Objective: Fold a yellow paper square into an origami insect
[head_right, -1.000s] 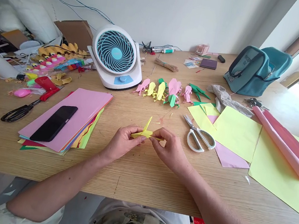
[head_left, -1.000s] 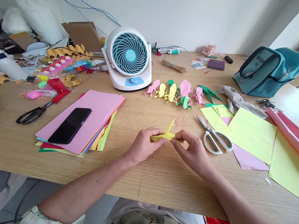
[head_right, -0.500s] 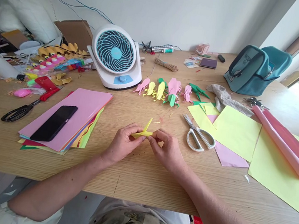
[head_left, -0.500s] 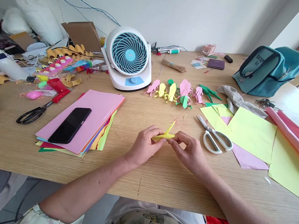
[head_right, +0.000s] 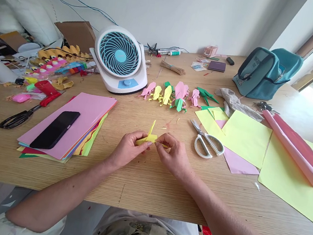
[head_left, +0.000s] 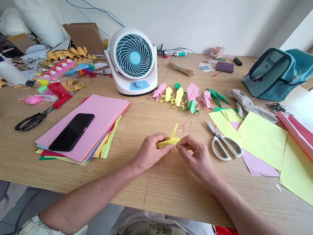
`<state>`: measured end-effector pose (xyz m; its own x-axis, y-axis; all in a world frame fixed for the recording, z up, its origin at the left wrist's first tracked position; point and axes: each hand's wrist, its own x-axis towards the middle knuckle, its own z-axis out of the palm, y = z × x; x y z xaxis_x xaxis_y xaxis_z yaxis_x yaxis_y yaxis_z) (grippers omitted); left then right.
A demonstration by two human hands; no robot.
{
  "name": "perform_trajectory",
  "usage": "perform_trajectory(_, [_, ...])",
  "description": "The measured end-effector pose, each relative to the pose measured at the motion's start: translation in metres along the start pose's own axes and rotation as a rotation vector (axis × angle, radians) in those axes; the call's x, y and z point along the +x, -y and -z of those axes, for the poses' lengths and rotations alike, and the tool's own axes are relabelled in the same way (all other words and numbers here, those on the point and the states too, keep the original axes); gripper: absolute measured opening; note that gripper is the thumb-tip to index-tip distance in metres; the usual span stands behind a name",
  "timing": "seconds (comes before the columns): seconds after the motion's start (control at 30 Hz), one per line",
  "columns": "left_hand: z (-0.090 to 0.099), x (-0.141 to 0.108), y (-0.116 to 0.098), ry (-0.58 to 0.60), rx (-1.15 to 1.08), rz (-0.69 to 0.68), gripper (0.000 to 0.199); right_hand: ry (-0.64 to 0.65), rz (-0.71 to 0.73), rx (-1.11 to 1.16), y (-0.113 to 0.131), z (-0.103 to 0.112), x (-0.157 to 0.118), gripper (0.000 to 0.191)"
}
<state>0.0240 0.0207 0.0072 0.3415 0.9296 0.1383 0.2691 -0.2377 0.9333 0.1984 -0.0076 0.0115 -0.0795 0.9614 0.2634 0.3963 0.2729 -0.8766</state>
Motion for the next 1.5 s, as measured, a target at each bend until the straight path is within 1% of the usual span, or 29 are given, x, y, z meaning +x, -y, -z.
perform_trajectory(0.07, [-0.001, 0.0, 0.0, -0.013, 0.049, -0.035, 0.013, 0.021, -0.055, 0.048, -0.001, -0.001, 0.001, 0.016])
perform_trajectory(0.17, [-0.002, 0.0, 0.0, -0.052, 0.141, -0.114, 0.006, 0.074, -0.157, 0.196, -0.006, -0.003, 0.003, 0.019])
perform_trajectory(0.23, [-0.003, -0.001, 0.0, -0.085, 0.199, -0.169, 0.003, 0.102, -0.197, 0.271, -0.009, -0.005, 0.003, 0.021])
perform_trajectory(0.33, [-0.003, 0.0, 0.001, -0.106, 0.211, -0.178, 0.004, 0.05, -0.149, 0.266, -0.01, -0.007, 0.003, 0.019])
perform_trajectory(0.43, [-0.003, -0.001, 0.002, -0.072, 0.149, -0.118, 0.005, -0.025, -0.03, 0.142, -0.007, -0.006, 0.001, 0.013])
perform_trajectory(0.5, [-0.003, -0.001, 0.001, -0.044, 0.139, -0.103, 0.005, -0.032, 0.02, 0.073, -0.005, -0.005, 0.0, 0.013])
perform_trajectory(0.57, [-0.004, -0.002, 0.0, -0.047, 0.183, -0.133, 0.005, -0.012, -0.003, 0.081, -0.006, -0.003, 0.001, 0.017])
perform_trajectory(0.67, [-0.004, -0.003, -0.002, -0.095, 0.259, -0.194, 0.01, 0.044, -0.108, 0.182, -0.009, -0.003, 0.003, 0.024])
perform_trajectory(0.73, [-0.005, -0.003, -0.002, -0.107, 0.256, -0.175, 0.011, 0.068, -0.138, 0.222, -0.011, -0.004, 0.004, 0.025])
perform_trajectory(0.87, [-0.004, -0.002, -0.002, -0.09, 0.199, -0.069, 0.013, 0.058, -0.119, 0.196, -0.01, -0.007, 0.004, 0.019])
perform_trajectory(0.97, [-0.004, -0.002, -0.001, -0.083, 0.194, -0.044, 0.011, 0.019, -0.059, 0.128, -0.006, -0.008, 0.003, 0.015])
perform_trajectory(1.17, [-0.006, -0.004, -0.003, -0.084, 0.207, -0.052, 0.011, -0.01, 0.024, 0.057, -0.002, -0.005, 0.001, 0.009])
perform_trajectory(1.33, [-0.007, -0.004, -0.002, -0.034, 0.166, -0.103, 0.008, -0.026, 0.099, -0.019, -0.003, -0.002, 0.001, 0.014])
perform_trajectory(1.43, [-0.006, -0.002, 0.0, -0.024, 0.128, -0.07, 0.008, -0.004, 0.043, -0.007, -0.004, 0.001, 0.003, 0.014])
perform_trajectory(1.5, [-0.006, -0.001, 0.001, -0.015, 0.103, -0.032, 0.009, 0.054, -0.03, 0.049, -0.005, 0.003, 0.004, 0.017])
